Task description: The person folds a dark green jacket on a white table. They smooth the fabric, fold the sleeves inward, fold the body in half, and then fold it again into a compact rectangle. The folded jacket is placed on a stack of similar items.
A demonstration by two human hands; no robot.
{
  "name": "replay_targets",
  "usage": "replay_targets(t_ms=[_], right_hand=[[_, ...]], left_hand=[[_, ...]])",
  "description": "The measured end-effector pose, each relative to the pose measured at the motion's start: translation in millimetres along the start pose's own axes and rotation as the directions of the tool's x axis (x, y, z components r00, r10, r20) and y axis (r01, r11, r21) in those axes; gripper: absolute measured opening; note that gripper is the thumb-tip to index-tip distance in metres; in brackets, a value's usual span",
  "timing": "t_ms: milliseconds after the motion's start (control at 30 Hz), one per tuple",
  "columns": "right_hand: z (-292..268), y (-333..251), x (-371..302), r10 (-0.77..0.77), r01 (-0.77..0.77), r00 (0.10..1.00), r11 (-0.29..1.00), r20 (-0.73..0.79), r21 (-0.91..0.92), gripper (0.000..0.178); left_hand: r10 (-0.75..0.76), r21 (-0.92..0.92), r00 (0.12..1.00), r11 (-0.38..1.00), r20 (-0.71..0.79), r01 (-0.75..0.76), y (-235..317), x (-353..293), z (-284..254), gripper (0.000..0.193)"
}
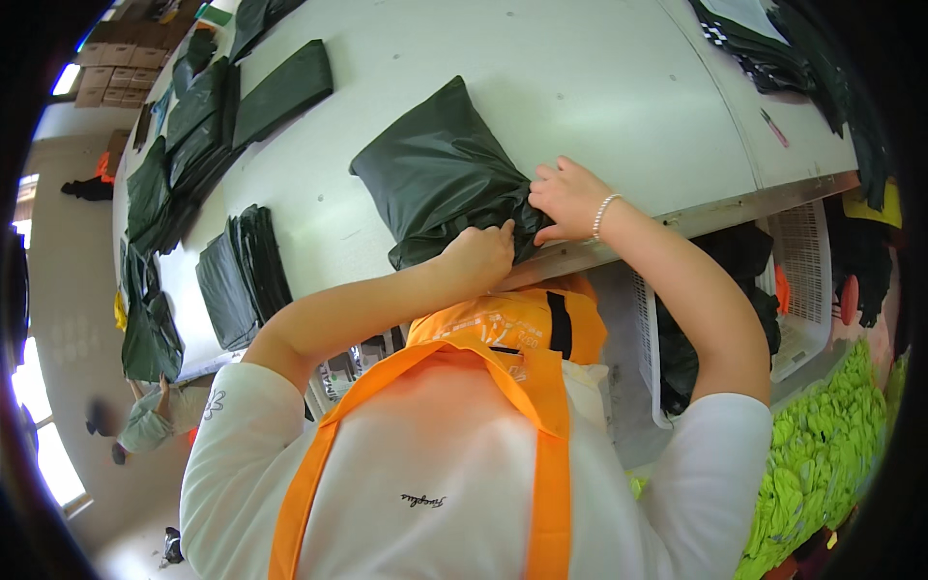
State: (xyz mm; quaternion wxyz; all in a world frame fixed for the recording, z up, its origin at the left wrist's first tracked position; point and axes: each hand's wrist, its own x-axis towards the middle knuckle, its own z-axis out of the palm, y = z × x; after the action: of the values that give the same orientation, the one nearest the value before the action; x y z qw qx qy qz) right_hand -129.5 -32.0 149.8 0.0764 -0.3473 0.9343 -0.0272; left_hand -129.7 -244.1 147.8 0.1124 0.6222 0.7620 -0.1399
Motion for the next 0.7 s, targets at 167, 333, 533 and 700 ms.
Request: replay_targets(t_ms=[167,333,533,700], right_hand=[[-14.4,0.2,-3.4,-0.144,0.135,0.989,0.974,-0.039,-0.181,0.023],[-3.3,-30.6,-3.3,-0.065,0.065,0.994,0.998,0.09,0.003,0.009],[-11.4,-31.2,-1.1,0.235,-0.212,0.961,0.964,0.142,-0.161,0.028],[11.5,-39.1,8.4,0.326,-0.339,0.94,0.928,-0.105,-0.154,0.033]], left_hand=[[-0.015,0.07,0.998,0.997,-0.056,0.019,1.0,-10.7,2.6,0.046],[-0.008,-0.004,0.997,1.0,-0.076,0.007,-6.8,-11.7,1.4,0.048],[-0.044,0.106,0.985,0.992,-0.164,0.062,9.6,-11.2,10.9,0.045],[-0.097,0.166,0.985,0.979,-0.145,0.12,12.1,-9.1,11.9,0.046]])
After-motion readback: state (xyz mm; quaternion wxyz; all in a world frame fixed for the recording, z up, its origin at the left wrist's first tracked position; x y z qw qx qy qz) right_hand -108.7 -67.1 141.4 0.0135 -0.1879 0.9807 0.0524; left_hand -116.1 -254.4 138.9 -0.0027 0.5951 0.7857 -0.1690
